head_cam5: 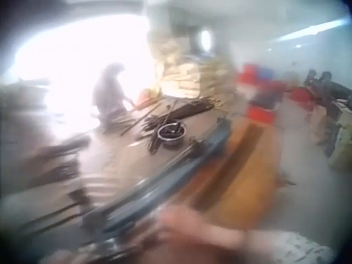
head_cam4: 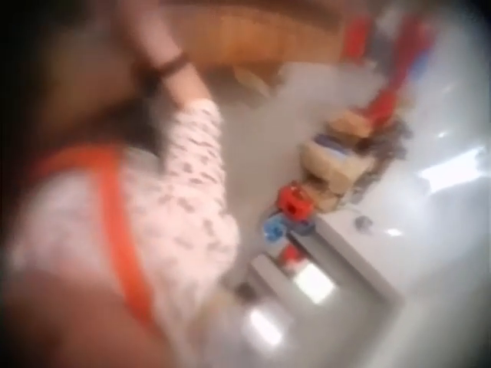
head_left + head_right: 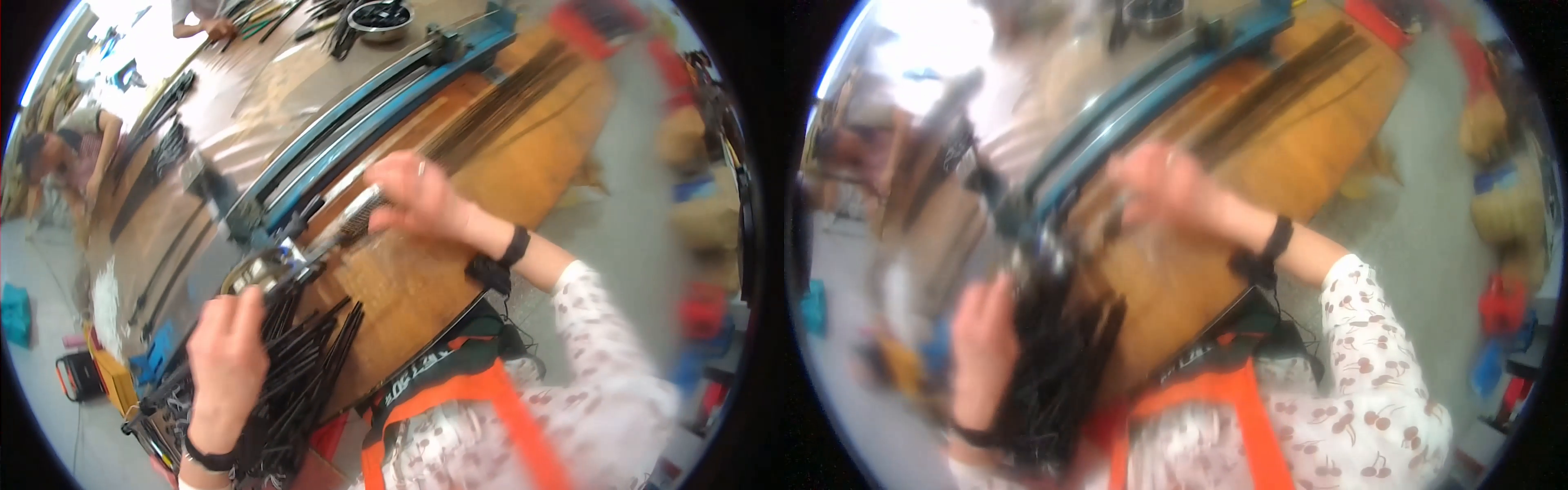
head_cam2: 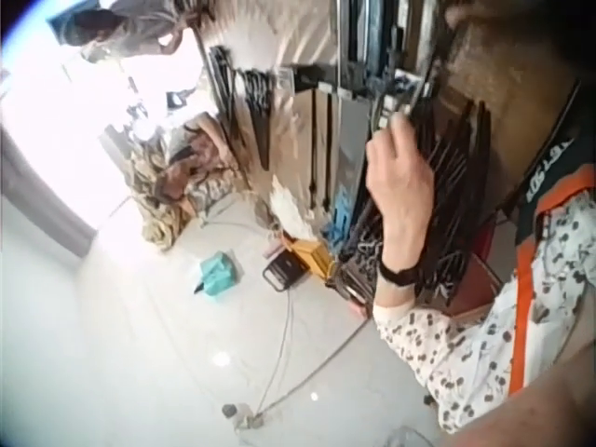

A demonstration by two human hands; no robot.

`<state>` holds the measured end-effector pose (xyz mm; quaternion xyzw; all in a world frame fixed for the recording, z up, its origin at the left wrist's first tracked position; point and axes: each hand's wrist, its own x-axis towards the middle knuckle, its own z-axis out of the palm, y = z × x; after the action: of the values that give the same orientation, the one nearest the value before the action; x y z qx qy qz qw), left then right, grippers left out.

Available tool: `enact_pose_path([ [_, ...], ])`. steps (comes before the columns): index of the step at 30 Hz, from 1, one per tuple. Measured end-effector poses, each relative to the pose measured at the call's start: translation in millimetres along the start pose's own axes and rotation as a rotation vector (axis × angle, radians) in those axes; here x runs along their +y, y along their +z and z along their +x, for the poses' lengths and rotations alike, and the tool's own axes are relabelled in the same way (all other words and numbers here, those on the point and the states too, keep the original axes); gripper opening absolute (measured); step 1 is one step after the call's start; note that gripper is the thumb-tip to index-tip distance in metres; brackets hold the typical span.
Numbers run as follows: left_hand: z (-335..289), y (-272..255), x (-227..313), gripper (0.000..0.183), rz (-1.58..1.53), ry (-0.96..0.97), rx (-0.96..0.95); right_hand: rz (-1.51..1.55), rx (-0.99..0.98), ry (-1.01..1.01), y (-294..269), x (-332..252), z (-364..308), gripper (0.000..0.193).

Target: The recorder is sorting and arranging long black rods on a metal jig at a workbench in a fabrication setting.

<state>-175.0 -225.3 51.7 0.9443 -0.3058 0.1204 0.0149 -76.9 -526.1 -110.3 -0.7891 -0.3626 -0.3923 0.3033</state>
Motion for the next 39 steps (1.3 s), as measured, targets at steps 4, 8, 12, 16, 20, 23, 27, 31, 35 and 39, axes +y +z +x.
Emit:
enact_pose_path([
  [4, 50, 1, -13, 0.032, 0.078, 0.062, 0.035, -0.119, -0.161, 0.412, -25, 32, 6, 0.067],
  [8, 88, 20, -10, 0.035, 0.006, 0.18, 0.023, 0.093, -0.018, -0.012, -28, 28, 51, 0.082],
  [12, 79, 19, -29, 0.034, 0.173, 0.073, 0.072, -0.143, -0.304, 0.638, -35, 31, 28, 0.071],
  [16, 75, 11, -22, 0.036, 0.033, 0.069, 0.043, 0.056, -0.02, 0.07, -23, -2, 55, 0.052],
  [20, 55, 4, -40, 0.038, 0.109, 0.052, 0.057, 0.162, -0.013, 0.082, -7, 4, 43, 0.041],
  [23, 47, 1, -26, 0.035, 0.039, 0.088, 0.056, 0.097, 0.142, -0.137, 13, -19, 62, 0.052],
  [27, -16, -32, -99, 0.021, 0.232, -0.151, 0.267, -0.091, -0.085, 0.092, -10, 37, 33, 0.043],
  [31, -42, -71, -129, 0.018, 0.27, -0.307, 0.396, 0.179, -0.233, 0.348, 21, 31, 60, 0.025],
  [35, -65, -82, -121, 0.022, 0.256, -0.387, 0.43, 0.721, -0.41, 0.325, 90, -22, 147, 0.015],
  [39, -109, -79, -118, 0.024, 0.178, -0.465, 0.408, 0.721, -0.351, 0.008, 133, -48, 182, 0.01],
])
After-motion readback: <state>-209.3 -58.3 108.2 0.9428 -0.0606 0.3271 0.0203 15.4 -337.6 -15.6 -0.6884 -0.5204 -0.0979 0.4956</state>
